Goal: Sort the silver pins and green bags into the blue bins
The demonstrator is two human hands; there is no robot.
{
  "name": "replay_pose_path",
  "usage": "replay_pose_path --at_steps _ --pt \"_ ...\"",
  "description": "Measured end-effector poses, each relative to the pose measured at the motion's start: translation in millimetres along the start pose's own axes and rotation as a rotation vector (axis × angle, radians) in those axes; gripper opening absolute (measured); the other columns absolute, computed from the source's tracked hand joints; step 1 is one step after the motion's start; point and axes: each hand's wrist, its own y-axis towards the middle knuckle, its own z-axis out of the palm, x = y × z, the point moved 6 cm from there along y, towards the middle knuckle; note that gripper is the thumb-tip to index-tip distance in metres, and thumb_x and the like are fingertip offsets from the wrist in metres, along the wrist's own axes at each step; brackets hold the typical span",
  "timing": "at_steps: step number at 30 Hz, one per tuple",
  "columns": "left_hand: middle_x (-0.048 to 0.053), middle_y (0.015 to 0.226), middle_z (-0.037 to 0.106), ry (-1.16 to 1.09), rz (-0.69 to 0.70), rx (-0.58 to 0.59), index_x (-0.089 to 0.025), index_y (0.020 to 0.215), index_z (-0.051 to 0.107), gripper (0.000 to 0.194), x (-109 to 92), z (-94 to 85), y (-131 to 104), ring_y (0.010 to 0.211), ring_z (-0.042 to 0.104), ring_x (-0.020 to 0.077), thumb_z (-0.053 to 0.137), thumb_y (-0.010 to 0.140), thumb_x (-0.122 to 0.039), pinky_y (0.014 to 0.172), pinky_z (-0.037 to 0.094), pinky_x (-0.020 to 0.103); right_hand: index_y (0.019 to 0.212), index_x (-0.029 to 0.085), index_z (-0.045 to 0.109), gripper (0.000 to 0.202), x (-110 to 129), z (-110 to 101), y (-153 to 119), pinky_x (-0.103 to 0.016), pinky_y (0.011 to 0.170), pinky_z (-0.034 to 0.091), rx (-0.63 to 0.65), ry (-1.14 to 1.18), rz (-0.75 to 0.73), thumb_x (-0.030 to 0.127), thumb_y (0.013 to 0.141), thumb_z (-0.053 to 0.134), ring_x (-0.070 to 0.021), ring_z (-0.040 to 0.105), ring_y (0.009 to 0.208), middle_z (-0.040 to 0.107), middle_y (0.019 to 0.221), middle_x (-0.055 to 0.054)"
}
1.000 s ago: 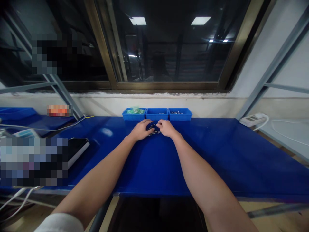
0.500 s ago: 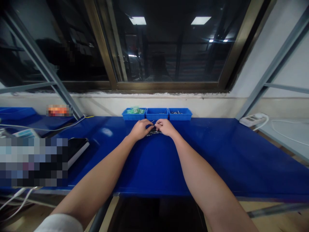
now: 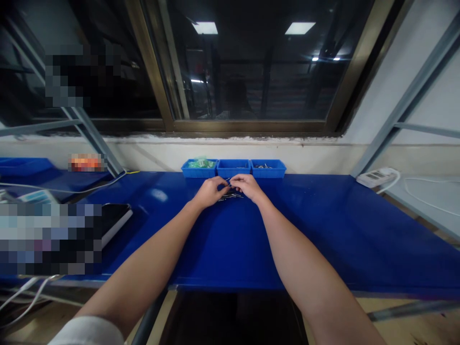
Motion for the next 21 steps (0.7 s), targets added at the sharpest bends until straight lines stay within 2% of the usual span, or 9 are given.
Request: replay_pose_path --at_steps 4,7,12,14,16,17,19,21 --pt "0.004 0.086 0.065 -0.01 -0.031 -0.005 -0.018 0.084 0.065 0.021 0.3 -0.9 -0.7 0.079 0.06 0.0162 0.054 0.079 -0.036 0.074 0.047 0.028 0.069 0.014 0.065 0.016 1.5 -1.6 0.3 -0.023 0.048 0.035 -0.016 0.012 -0.016 0.029 0.063 0.064 -0.0097 0.049 0.05 0.061 0.058 -0.001" --pt "0.005 0.087 0.065 -0.024 -0.09 -0.065 -0.017 0.086 0.064 0.027 5.7 -6.1 -2.1 0.081 0.06 0.017 0.054 0.078 -0.041 0.075 0.046 0.029 0.06 0.014 0.061 0.02 1.2 -4.2 0.0 -0.023 0.047 0.033 -0.026 -0.019 0.002 0.034 0.064 0.062 -0.0095 0.047 0.046 0.057 0.05 0.0" --pt "0.004 0.085 0.066 -0.008 -0.211 -0.152 -0.017 0.085 0.063 0.026 22.0 -13.9 -5.0 0.082 0.059 0.0176 0.046 0.082 -0.037 0.075 0.046 0.029 0.049 0.015 0.054 0.028 -2.1 -1.7 -0.6 -0.024 0.047 0.032 0.057 -0.234 0.036 0.037 0.066 0.059 -0.0093 0.044 0.042 0.047 0.04 0.002" --pt "0.004 0.086 0.066 0.008 -0.241 -0.164 -0.017 0.086 0.063 0.025 26.5 -14.6 -5.5 0.083 0.059 0.018 0.045 0.083 -0.033 0.076 0.046 0.029 0.051 0.016 0.056 0.024 -0.4 -2.9 1.3 -0.024 0.051 0.036 0.027 -0.28 0.0 0.034 0.067 0.059 -0.0105 0.047 0.046 0.051 0.044 0.001" --pt "0.005 0.088 0.065 0.02 -0.262 -0.167 -0.018 0.087 0.064 0.024 29.3 -14.1 -5.4 0.084 0.059 0.0182 0.044 0.082 -0.03 0.078 0.045 0.03 0.065 0.015 0.062 0.015 4.8 -7.4 4.0 -0.025 0.058 0.041 -0.067 -0.245 -0.077 0.03 0.066 0.059 -0.0131 0.054 0.059 0.062 0.061 -0.002" --pt "0.005 0.088 0.065 0.024 -0.269 -0.167 -0.018 0.088 0.064 0.023 30.2 -13.7 -5.3 0.085 0.059 0.0182 0.044 0.082 -0.028 0.079 0.045 0.03 0.078 0.016 0.065 0.018 7.6 -9.9 5.0 -0.026 0.061 0.043 -0.114 -0.208 -0.117 0.028 0.065 0.059 -0.0142 0.056 0.066 0.066 0.076 -0.005" --pt "0.005 0.089 0.065 0.027 -0.276 -0.165 -0.018 0.088 0.064 0.023 31.7 -12.5 -5.0 0.086 0.059 0.0181 0.043 0.081 -0.026 0.08 0.045 0.03 0.106 0.019 0.06 0.044 9.8 -13.5 6.6 -0.027 0.065 0.044 -0.164 -0.131 -0.151 0.023 0.062 0.059 -0.0153 0.057 0.078 0.062 0.109 -0.008" --pt "0.005 0.09 0.065 0.032 -0.281 -0.159 -0.018 0.089 0.064 0.023 33.7 -11.0 -4.7 0.086 0.059 0.018 0.043 0.081 -0.024 0.081 0.045 0.03 0.124 0.023 0.048 0.065 5.9 -15.4 8.0 -0.028 0.064 0.045 -0.163 -0.093 -0.099 0.021 0.06 0.059 -0.0155 0.057 0.08 0.053 0.125 -0.011"
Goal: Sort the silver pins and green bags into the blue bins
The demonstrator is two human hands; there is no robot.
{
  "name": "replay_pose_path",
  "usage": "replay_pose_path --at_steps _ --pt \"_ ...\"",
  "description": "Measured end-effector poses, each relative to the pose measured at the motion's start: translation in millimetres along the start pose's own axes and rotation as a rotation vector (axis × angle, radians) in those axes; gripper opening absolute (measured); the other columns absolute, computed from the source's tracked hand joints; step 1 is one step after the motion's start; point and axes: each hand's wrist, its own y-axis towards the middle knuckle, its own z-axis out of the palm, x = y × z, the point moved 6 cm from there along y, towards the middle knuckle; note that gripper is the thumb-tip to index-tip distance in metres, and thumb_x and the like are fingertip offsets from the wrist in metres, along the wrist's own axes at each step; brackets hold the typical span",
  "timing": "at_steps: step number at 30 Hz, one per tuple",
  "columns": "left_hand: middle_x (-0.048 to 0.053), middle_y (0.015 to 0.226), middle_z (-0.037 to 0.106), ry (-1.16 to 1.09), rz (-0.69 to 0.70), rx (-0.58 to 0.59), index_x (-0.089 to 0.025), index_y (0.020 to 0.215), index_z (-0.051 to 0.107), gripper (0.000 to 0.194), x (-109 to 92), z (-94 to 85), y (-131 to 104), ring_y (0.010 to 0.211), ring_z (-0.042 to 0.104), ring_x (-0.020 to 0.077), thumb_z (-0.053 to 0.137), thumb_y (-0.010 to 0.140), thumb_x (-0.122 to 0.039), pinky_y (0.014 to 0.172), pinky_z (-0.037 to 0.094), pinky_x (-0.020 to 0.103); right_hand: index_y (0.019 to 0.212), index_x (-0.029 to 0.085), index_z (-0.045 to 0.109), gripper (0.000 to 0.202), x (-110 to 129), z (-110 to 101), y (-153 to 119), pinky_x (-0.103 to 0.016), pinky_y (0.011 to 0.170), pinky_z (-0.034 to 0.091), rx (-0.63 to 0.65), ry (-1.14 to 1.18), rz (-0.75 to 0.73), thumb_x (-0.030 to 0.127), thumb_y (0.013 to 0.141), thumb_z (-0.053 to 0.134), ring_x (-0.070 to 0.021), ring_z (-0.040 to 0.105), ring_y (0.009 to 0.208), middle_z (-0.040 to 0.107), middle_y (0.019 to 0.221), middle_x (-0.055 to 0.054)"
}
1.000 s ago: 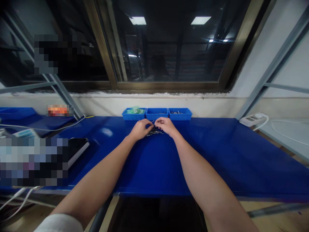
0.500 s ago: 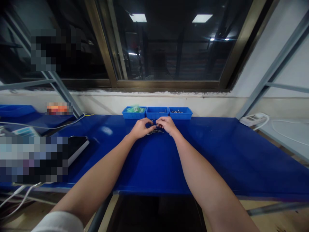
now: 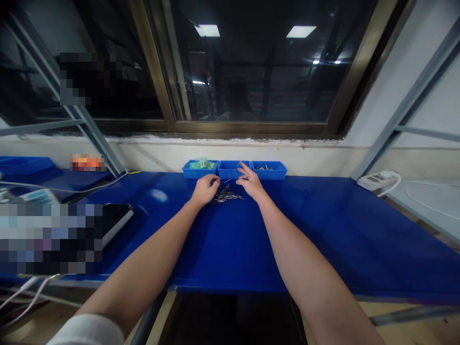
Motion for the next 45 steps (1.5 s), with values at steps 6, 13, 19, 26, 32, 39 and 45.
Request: replay_pose_path --at_steps 6,13,19,26,32,39,45 --pt "0.007 0.099 0.064 0.05 -0.052 0.074 -0.017 0.1 0.061 0.028 10.7 9.8 -0.7 0.091 0.059 0.0196 0.046 0.08 -0.029 0.082 0.046 0.031 0.114 0.012 0.056 0.053 -21.8 -8.4 1.8 -0.028 0.067 0.047 -0.028 -0.101 0.126 0.016 0.061 0.057 -0.0174 0.06 0.08 0.066 0.097 -0.011" --pt "0.012 0.124 0.053 0.167 0.044 0.306 -0.017 0.121 0.051 0.054 6.3 26.7 -8.9 0.114 0.048 0.0267 0.048 0.078 -0.05 0.094 0.039 0.037 0.1 0.015 0.065 0.037 -23.3 -8.1 0.7 -0.032 0.08 0.046 -0.013 -0.454 0.023 0.012 0.065 0.053 -0.018 0.061 0.083 0.068 0.091 -0.008" --pt "0.013 0.138 0.038 0.203 0.064 0.416 -0.019 0.13 0.042 0.069 -2.0 34.9 -9.4 0.127 0.034 0.0298 0.041 0.077 -0.063 0.101 0.031 0.043 0.116 0.021 0.059 0.044 -18.6 11.6 -6.5 -0.038 0.098 0.033 0.177 -0.742 -0.04 0.017 0.074 0.048 -0.0239 0.046 0.113 0.06 0.115 -0.008" --pt "0.015 0.138 0.038 0.211 0.043 0.47 -0.016 0.128 0.045 0.074 -2.4 43.9 -5.8 0.128 0.032 0.0305 0.041 0.074 -0.067 0.101 0.028 0.043 0.123 0.024 0.053 0.045 -24.9 15.8 -7.6 -0.042 0.099 0.03 0.2 -0.796 0.059 0.022 0.079 0.046 -0.0257 0.04 0.118 0.057 0.117 -0.01" --pt "0.017 0.134 0.043 0.19 0.112 0.483 -0.013 0.126 0.046 0.077 -4.5 45.6 -6.3 0.125 0.037 0.03 0.039 0.074 -0.069 0.101 0.029 0.043 0.123 0.02 0.053 0.045 -22.3 15.7 -6.9 -0.042 0.098 0.03 0.194 -0.808 -0.003 0.021 0.079 0.046 -0.0269 0.038 0.117 0.055 0.122 -0.009" --pt "0.011 0.13 0.049 0.083 0.24 0.511 -0.02 0.124 0.049 0.062 -15.4 45.0 -9.3 0.123 0.042 0.0259 0.049 0.075 -0.057 0.1 0.032 0.04 0.114 0.021 0.06 0.038 -25.1 4.8 -5.7 -0.04 0.094 0.033 0.12 -0.853 -0.052 0.02 0.079 0.047 -0.0255 0.043 0.108 0.059 0.116 -0.006" --pt "0.008 0.119 0.058 -0.002 0.315 0.484 -0.02 0.116 0.056 0.047 -24.5 41.8 -10.9 0.118 0.047 0.0248 0.055 0.076 -0.044 0.098 0.037 0.038 0.089 0.023 0.07 0.021 -27.5 1.7 -3.2 -0.04 0.089 0.035 0.119 -0.882 -0.061 0.026 0.077 0.053 -0.0255 0.049 0.095 0.064 0.098 -0.008"
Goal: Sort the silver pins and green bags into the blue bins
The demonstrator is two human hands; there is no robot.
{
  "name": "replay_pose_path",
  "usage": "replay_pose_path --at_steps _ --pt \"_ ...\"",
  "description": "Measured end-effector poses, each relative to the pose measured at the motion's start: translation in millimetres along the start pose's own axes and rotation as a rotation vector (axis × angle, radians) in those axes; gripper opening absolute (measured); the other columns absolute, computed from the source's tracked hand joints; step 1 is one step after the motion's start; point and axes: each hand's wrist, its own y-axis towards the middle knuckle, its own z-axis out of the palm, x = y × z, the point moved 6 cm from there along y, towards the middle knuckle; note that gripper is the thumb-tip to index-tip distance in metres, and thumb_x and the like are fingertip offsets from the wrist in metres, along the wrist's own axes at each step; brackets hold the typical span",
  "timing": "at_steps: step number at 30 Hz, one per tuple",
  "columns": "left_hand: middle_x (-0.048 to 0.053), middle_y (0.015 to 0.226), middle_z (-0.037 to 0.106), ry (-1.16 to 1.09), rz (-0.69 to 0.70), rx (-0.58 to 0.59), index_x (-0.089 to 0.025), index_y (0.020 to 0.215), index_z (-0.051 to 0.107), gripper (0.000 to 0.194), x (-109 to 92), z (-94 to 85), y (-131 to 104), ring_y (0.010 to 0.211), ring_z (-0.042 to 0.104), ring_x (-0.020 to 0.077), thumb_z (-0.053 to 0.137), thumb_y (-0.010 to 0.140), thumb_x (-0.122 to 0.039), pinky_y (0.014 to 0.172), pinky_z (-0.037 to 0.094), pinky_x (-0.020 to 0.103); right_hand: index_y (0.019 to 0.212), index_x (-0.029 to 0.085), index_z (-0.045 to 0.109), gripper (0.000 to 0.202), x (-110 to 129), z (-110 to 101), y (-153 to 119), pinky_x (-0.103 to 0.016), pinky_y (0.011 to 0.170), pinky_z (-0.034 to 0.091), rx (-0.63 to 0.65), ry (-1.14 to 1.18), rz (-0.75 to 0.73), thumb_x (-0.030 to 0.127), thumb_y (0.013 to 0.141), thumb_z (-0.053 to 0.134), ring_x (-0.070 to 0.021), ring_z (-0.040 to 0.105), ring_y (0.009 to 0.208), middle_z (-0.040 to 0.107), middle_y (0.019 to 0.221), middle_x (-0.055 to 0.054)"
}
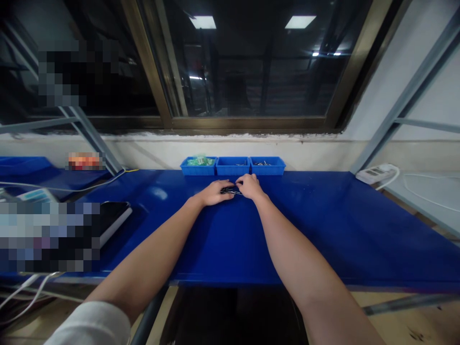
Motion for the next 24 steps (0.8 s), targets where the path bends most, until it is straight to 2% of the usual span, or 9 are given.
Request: replay_pose_path --at_steps 5,9,13,15,17,21,24 --pt "0.008 0.117 0.059 0.007 -0.015 -0.12 -0.018 0.114 0.056 0.044 -1.1 -8.2 -1.3 0.111 0.053 0.0227 0.054 0.077 -0.041 0.095 0.04 0.035 0.075 0.019 0.067 0.014 1.2 -3.5 0.5 -0.035 0.081 0.038 -0.019 0.037 0.01 0.018 0.074 0.054 -0.0229 0.052 0.085 0.064 0.082 -0.009" --pt "0.008 0.107 0.063 0.05 -0.094 -0.242 -0.017 0.107 0.06 0.034 -0.1 -19.8 -3.0 0.101 0.057 0.0215 0.05 0.079 -0.034 0.09 0.043 0.035 0.081 0.018 0.063 0.012 8.6 -8.0 0.4 -0.028 0.067 0.041 -0.03 0.305 0.008 0.021 0.076 0.052 -0.016 0.055 0.07 0.063 0.076 -0.005" --pt "0.006 0.1 0.065 -0.038 -0.153 -0.354 -0.017 0.099 0.063 0.028 6.0 -31.3 -7.5 0.094 0.059 0.019 0.049 0.076 -0.026 0.086 0.045 0.03 0.084 0.017 0.06 0.019 24.6 -6.8 -3.4 -0.023 0.052 0.038 0.132 0.616 -0.014 0.032 0.073 0.056 -0.0106 0.049 0.054 0.058 0.062 0.0" --pt "0.005 0.098 0.066 -0.093 -0.211 -0.434 -0.016 0.096 0.064 0.027 13.8 -37.4 -11.9 0.093 0.06 0.0183 0.047 0.075 -0.022 0.087 0.045 0.029 0.081 0.016 0.061 0.022 30.6 -5.3 -7.2 -0.021 0.047 0.034 0.231 0.702 0.008 0.035 0.07 0.059 -0.0087 0.045 0.049 0.055 0.058 0.001" --pt "0.005 0.096 0.066 -0.121 -0.257 -0.493 -0.015 0.094 0.064 0.027 20.8 -41.3 -15.8 0.091 0.06 0.0178 0.046 0.075 -0.02 0.087 0.045 0.029 0.079 0.015 0.062 0.024 32.1 -5.4 -10.0 -0.02 0.044 0.032 0.275 0.755 0.056 0.035 0.066 0.063 -0.0075 0.044 0.047 0.055 0.058 0.001" --pt "0.004 0.093 0.067 -0.105 -0.289 -0.526 -0.016 0.092 0.065 0.025 25.6 -42.0 -18.5 0.09 0.06 0.0172 0.047 0.075 -0.02 0.086 0.045 0.029 0.069 0.014 0.063 0.018 26.5 -7.1 -10.6 -0.018 0.039 0.026 0.26 0.877 0.155 0.029 0.059 0.065 -0.0064 0.041 0.044 0.055 0.053 0.0" --pt "0.004 0.093 0.067 -0.086 -0.279 -0.519 -0.017 0.091 0.066 0.024 24.0 -39.8 -17.3 0.089 0.06 0.0171 0.047 0.076 -0.021 0.085 0.045 0.028 0.057 0.013 0.059 0.012 24.7 -7.1 -8.8 -0.019 0.036 0.019 0.276 0.99 0.17 0.025 0.058 0.06 -0.0053 0.035 0.037 0.05 0.044 0.001"
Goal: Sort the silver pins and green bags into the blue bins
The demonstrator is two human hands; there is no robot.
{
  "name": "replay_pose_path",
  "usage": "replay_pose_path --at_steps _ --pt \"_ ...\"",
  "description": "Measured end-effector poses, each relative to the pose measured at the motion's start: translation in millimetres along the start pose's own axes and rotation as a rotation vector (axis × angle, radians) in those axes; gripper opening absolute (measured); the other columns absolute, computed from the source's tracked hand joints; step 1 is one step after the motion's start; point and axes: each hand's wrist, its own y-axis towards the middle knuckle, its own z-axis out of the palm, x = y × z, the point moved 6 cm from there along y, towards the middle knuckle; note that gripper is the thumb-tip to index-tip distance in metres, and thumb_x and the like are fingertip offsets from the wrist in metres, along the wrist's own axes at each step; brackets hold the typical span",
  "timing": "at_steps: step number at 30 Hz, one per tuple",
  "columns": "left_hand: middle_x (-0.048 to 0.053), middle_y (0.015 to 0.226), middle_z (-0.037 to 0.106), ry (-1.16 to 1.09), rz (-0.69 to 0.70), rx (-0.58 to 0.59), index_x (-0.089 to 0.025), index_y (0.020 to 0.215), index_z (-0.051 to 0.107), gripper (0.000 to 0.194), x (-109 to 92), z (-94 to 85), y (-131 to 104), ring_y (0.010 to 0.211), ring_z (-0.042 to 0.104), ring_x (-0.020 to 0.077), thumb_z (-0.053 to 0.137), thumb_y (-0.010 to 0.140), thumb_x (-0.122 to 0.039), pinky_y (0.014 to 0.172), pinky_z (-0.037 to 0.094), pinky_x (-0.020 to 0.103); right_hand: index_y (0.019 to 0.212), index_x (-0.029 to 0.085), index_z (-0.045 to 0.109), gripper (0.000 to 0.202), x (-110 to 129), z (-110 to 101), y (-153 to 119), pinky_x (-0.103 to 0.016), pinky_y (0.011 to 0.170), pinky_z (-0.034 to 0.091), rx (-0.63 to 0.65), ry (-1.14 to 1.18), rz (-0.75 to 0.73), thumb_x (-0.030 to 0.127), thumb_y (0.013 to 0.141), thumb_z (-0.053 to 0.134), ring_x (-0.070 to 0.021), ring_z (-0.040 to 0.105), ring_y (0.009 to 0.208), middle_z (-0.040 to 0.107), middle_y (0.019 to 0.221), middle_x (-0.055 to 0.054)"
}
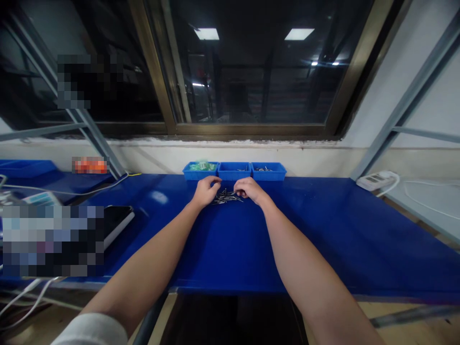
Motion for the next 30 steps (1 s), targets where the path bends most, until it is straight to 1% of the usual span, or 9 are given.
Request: replay_pose_path --at_steps 4,7,10,12,16,19,23,26,30 --pt "0.004 0.092 0.067 0.015 0.018 0.012 -0.017 0.09 0.066 0.024 -1.1 2.8 -0.1 0.088 0.06 0.0172 0.047 0.076 -0.022 0.084 0.045 0.028 0.062 0.014 0.062 0.013 7.6 -8.2 2.8 -0.018 0.037 0.022 -0.107 -0.006 -0.089 0.024 0.06 0.055 -0.0064 0.039 0.041 0.056 0.05 -0.001" --pt "0.004 0.091 0.067 0.023 0.015 0.021 -0.017 0.091 0.066 0.024 -0.2 3.7 -0.1 0.087 0.06 0.0171 0.047 0.076 -0.022 0.083 0.045 0.028 0.096 0.019 0.065 0.039 17.3 -15.1 3.0 -0.019 0.045 0.035 -0.227 -0.021 -0.24 0.019 0.058 0.054 -0.0107 0.052 0.064 0.066 0.096 -0.005" --pt "0.004 0.092 0.067 0.023 0.004 0.043 -0.017 0.092 0.065 0.025 0.9 5.5 -0.3 0.087 0.06 0.0168 0.047 0.077 -0.023 0.082 0.045 0.028 0.125 0.023 0.048 0.07 11.3 -15.6 6.5 -0.022 0.054 0.043 -0.223 -0.079 -0.213 0.014 0.056 0.055 -0.0132 0.056 0.077 0.052 0.127 -0.009" --pt "0.004 0.093 0.067 0.032 -0.009 0.064 -0.017 0.094 0.064 0.026 1.8 7.0 -0.5 0.088 0.06 0.0167 0.046 0.078 -0.024 0.083 0.045 0.027 0.13 0.018 0.042 0.074 0.8 -19.1 9.3 -0.024 0.059 0.046 -0.248 -0.16 -0.134 0.012 0.057 0.054 -0.0135 0.058 0.075 0.056 0.121 -0.013" --pt "0.006 0.104 0.065 0.097 -0.033 0.167 -0.017 0.106 0.06 0.034 3.0 11.5 -2.7 0.097 0.058 0.0186 0.046 0.079 -0.034 0.087 0.043 0.029 0.113 0.012 0.057 0.051 -11.9 -29.4 11.5 -0.027 0.071 0.047 -0.337 -0.361 -0.098 0.009 0.063 0.051 -0.0155 0.062 0.078 0.068 0.092 -0.01" --pt "0.009 0.125 0.053 0.193 -0.015 0.358 -0.017 0.122 0.05 0.062 2.1 19.7 -8.1 0.115 0.048 0.0245 0.049 0.074 -0.056 0.096 0.037 0.034 0.096 0.015 0.066 0.033 -10.0 -32.0 8.7 -0.028 0.075 0.047 -0.385 -0.526 -0.143 0.011 0.066 0.051 -0.0162 0.062 0.078 0.069 0.084 -0.006" --pt "0.013 0.145 0.025 0.34 -0.056 0.614 -0.015 0.137 0.031 0.098 5.9 30.6 -18.1 0.133 0.02 0.0313 0.043 0.062 -0.077 0.106 0.019 0.044 0.087 0.018 0.07 0.022 -4.0 -19.1 4.6 -0.027 0.074 0.046 -0.274 -0.751 -0.193 0.018 0.068 0.058 -0.0154 0.061 0.074 0.069 0.08 -0.004" --pt "0.013 0.147 0.014 0.408 -0.095 0.714 -0.014 0.14 0.022 0.1 7.4 36.0 -23.0 0.136 0.007 0.031 0.032 0.065 -0.08 0.107 0.01 0.048 0.089 0.02 0.07 0.022 -0.6 -7.0 3.4 -0.027 0.078 0.044 -0.191 -0.886 -0.241 0.025 0.072 0.059 -0.0158 0.06 0.079 0.068 0.087 -0.004" --pt "0.014 0.147 0.012 0.43 -0.101 0.718 -0.015 0.141 0.022 0.096 3.1 42.5 -24.3 0.136 0.006 0.0297 0.022 0.069 -0.079 0.107 0.008 0.048 0.084 0.02 0.071 0.018 -0.6 0.6 6.2 -0.026 0.078 0.042 -0.182 -0.985 -0.241 0.026 0.075 0.057 -0.0162 0.059 0.081 0.067 0.087 -0.005"
